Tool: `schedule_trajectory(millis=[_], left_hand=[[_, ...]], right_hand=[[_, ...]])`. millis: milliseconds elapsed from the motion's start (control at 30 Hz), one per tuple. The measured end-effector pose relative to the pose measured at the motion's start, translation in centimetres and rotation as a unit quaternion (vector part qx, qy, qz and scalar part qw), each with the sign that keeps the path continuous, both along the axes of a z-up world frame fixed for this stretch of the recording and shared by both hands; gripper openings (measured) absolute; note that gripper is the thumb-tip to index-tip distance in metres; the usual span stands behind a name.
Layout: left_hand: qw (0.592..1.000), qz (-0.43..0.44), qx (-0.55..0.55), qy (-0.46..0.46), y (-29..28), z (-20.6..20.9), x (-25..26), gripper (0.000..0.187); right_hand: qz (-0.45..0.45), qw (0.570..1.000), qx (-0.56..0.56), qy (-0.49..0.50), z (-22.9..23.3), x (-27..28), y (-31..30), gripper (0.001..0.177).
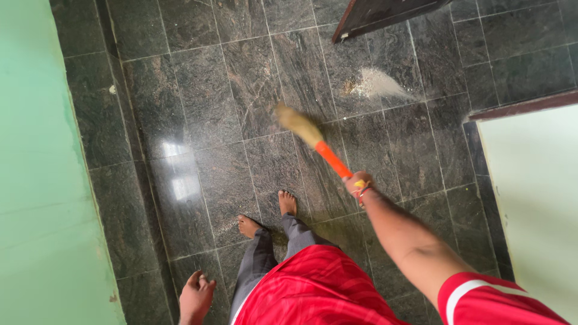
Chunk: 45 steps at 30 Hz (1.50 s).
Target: The person sweeps a tiled floor using a broom with an orange handle. They gather scattered debris into a pile and move it along the floor, working near walls and doorways.
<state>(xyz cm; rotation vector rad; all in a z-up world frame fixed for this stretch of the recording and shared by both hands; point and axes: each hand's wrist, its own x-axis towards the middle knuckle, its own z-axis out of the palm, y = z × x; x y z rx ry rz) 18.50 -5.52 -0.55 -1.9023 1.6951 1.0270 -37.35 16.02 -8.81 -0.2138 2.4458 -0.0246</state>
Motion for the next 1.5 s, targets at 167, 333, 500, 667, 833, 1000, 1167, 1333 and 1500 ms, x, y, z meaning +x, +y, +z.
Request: schedule_trajectory(millis=[167,333,500,667,833,1000,1167,1333,1500], left_hand=[[1.0,-0.004,0.013,-0.003,1.0,-1.3,0.7,0.062],[0.999,-0.036,0.007,0.009,1.7,-3.1,-1.0,0.068],[0.998,-0.053,0.026,0.033,1.1,-3.5,-3.4,0.066],[0.995,-0.093,0.015,0.034,-1.3,-2.6,-5.8,0.071],[0.99,-0.138,-0.011,0.038,-3.6,-1.4,-6.7,0.078],[0.988,-0.153,-0.011,0.033,-4.4,-1.6,-6.7,0.08],[0.99,-0.134,0.001,0.032,-3.8,-2.4,-5.9,0.081],[0.993,-0.117,0.0,0.028,-2.3,-2.5,-5.8,0.079],[0.989,-0.146,0.016,0.024,-0.9,-2.4,-6.1,0.083]], right_hand=[[0.054,0.996,-0.025,0.065,2.7,-3.2,3.6,0.048],[0.051,0.997,-0.052,0.039,7.0,-0.2,9.2,0.043],[0.099,0.995,0.022,0.021,10.4,1.8,15.2,0.053],[0.149,0.98,0.131,0.004,9.7,-2.2,18.6,0.044],[0.091,0.989,0.113,0.04,8.9,-5.7,18.2,0.041],[0.005,0.996,0.042,0.082,10.1,-7.2,18.0,0.04],[-0.03,0.99,-0.058,0.123,10.2,-0.1,21.1,0.042],[-0.13,0.988,-0.069,0.048,9.8,13.6,23.3,0.035],[-0.602,0.75,-0.238,-0.137,6.8,17.6,17.6,0.034]])
